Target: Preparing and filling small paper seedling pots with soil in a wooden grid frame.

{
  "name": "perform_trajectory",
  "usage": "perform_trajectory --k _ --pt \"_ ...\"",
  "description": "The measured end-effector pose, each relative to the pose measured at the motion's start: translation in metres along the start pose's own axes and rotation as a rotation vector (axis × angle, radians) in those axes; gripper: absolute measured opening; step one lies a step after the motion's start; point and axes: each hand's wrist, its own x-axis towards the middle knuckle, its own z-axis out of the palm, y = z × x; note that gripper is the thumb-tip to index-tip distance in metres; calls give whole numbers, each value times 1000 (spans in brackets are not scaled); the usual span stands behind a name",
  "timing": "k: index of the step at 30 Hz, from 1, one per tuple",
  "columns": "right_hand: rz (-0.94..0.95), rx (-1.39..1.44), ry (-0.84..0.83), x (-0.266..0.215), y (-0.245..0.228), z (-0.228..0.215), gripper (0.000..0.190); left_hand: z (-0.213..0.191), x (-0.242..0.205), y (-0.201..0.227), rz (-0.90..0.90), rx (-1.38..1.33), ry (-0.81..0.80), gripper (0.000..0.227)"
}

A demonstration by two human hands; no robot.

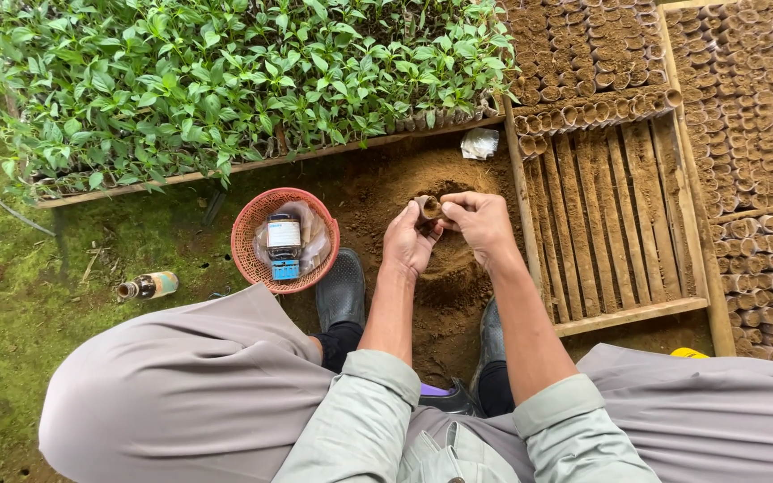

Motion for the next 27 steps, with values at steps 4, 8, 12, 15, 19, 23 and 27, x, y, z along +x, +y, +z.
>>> perform_trajectory --k 4,8,12,15,19,23,27 --pt "-33 -87 26 7 4 7 22 -2 2 -7 5 18 -4 23" --pt "-94 -381 107 12 11 7 21 0 1 -7 -9 6 -25 24" --pt "-123 -473 107 6 5 10 23 0 5 -11 -17 -34 -35 24" --pt "-179 -452 117 -5 -9 14 24 3 -1 -11 -38 -70 -32 23" --pt "-203 -408 217 -12 -2 18 23 4 4 -14 -77 -146 -59 23" --pt "-160 -235 266 -8 13 23 28 11 -5 -11 -86 -182 -76 22" --pt "-151 -307 266 11 43 21 24 25 -17 -8 -68 -151 -124 20"
